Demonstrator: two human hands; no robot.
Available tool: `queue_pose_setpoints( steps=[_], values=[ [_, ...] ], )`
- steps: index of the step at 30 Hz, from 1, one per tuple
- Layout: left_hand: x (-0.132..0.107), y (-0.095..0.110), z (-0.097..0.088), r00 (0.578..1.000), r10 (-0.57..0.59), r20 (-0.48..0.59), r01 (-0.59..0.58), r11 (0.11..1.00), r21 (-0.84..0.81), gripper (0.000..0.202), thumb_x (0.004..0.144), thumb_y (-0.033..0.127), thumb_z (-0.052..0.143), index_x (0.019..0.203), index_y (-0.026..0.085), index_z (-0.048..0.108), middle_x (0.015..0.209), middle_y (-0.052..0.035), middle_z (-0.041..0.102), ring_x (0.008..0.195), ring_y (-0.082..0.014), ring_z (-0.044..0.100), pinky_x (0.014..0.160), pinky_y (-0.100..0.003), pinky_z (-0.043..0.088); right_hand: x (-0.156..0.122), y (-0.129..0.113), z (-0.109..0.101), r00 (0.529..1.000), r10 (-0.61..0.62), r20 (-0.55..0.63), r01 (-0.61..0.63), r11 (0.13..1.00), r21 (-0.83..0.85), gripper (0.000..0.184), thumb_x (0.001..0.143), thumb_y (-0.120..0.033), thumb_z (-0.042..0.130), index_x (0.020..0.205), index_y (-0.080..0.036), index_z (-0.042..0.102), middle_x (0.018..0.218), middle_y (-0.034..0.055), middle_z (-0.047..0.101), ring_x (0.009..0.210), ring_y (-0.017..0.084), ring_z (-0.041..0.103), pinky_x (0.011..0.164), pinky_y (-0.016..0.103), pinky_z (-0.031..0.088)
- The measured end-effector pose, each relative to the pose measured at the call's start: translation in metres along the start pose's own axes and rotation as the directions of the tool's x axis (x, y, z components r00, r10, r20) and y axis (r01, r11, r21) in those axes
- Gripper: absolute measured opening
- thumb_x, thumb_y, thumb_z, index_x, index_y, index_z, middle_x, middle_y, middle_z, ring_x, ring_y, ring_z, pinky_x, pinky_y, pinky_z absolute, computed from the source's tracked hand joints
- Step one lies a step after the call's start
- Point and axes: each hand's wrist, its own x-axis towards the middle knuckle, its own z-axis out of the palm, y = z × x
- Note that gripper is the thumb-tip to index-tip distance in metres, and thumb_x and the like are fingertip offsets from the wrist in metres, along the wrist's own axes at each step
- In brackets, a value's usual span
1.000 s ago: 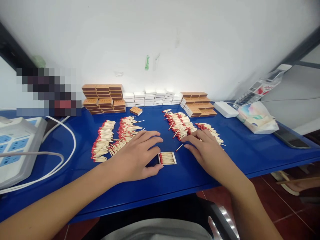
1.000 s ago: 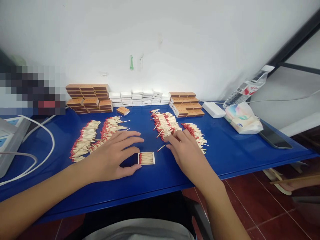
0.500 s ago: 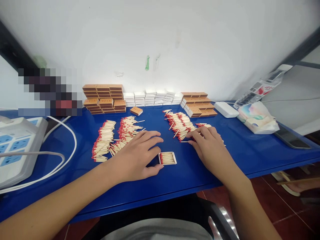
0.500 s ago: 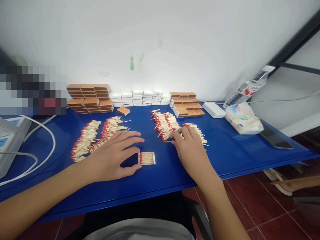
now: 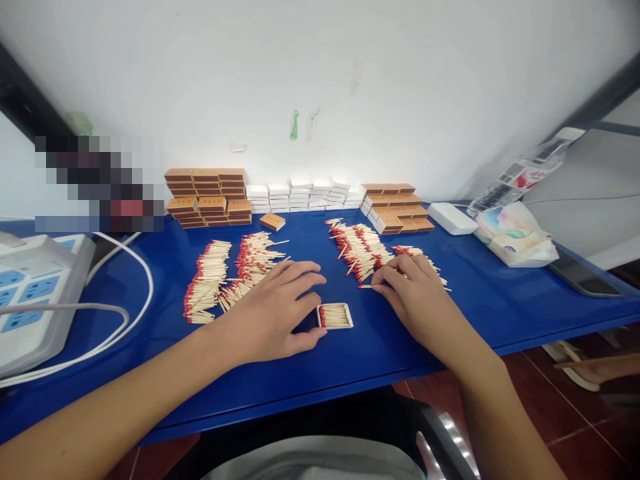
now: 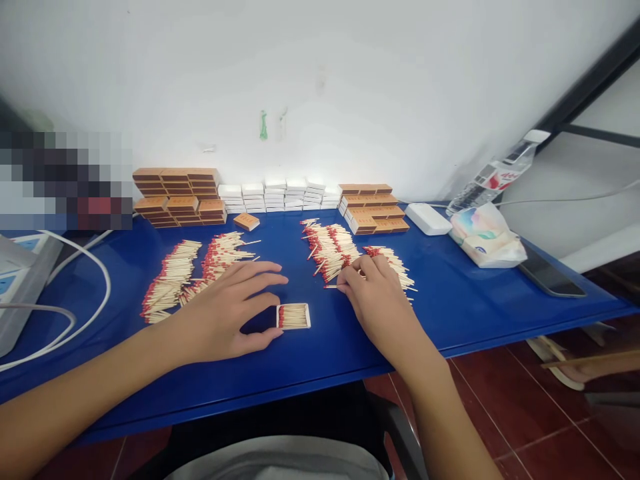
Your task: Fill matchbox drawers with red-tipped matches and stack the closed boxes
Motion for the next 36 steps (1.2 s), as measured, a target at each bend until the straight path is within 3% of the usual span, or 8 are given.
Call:
queue_pose_setpoints(
  steps=[14, 22, 29, 36],
  values=[
    [0.0, 0.001, -0.001, 1.0, -0.01, 0.012, 0.01, 1.0, -0.01, 0.022, 0.101, 0.038, 0.073, 0.105, 0.017, 0.077, 0.139, -0.0176, 0.075, 0.147, -0.0393, 0.06, 0.121, -0.062, 0.052, -0.004, -0.009, -0.009, 0.998, -0.023, 0.063, 0.014, 0.989, 0.145, 0.022, 0.112, -0.025, 0.053, 0.112, -0.025, 0.074, 0.109, 0.0102, 0.064, 0.104, 0.029, 0.057, 0.097, 0.049, 0.05],
    [-0.001, 0.0, 0.0, 1.0, -0.002, 0.008, 0.002, 1.0, 0.021, 0.023, 0.103, 0.039, 0.07, 0.106, 0.017, 0.075, 0.139, -0.0166, 0.075, 0.147, -0.0388, 0.061, 0.121, -0.061, 0.052, -0.001, -0.017, -0.003, 0.998, -0.003, 0.057, -0.007, 0.984, 0.176, 0.015, 0.111, -0.021, 0.056, 0.099, -0.022, 0.066, 0.104, 0.0093, 0.067, 0.1, 0.028, 0.056, 0.093, 0.046, 0.05],
    [0.0, 0.001, -0.001, 1.0, 0.006, 0.006, -0.006, 1.0, 0.018, 0.022, 0.103, 0.038, 0.07, 0.105, 0.016, 0.075, 0.138, -0.0172, 0.076, 0.146, -0.039, 0.061, 0.12, -0.06, 0.053, 0.004, -0.034, -0.017, 0.999, -0.042, 0.032, 0.035, 0.98, 0.196, 0.013, 0.111, -0.021, 0.057, 0.101, -0.023, 0.065, 0.107, 0.0097, 0.07, 0.103, 0.029, 0.057, 0.093, 0.045, 0.05],
    [0.0, 0.001, 0.0, 1.0, -0.002, 0.012, 0.002, 1.0, 0.015, 0.024, 0.104, 0.038, 0.069, 0.105, 0.015, 0.075, 0.139, -0.0173, 0.075, 0.146, -0.039, 0.061, 0.121, -0.061, 0.052, -0.005, -0.022, -0.012, 0.996, -0.047, 0.073, 0.034, 0.984, 0.175, 0.003, 0.108, -0.024, 0.066, 0.106, -0.021, 0.068, 0.108, 0.0094, 0.068, 0.101, 0.028, 0.057, 0.093, 0.045, 0.051]
  ],
)
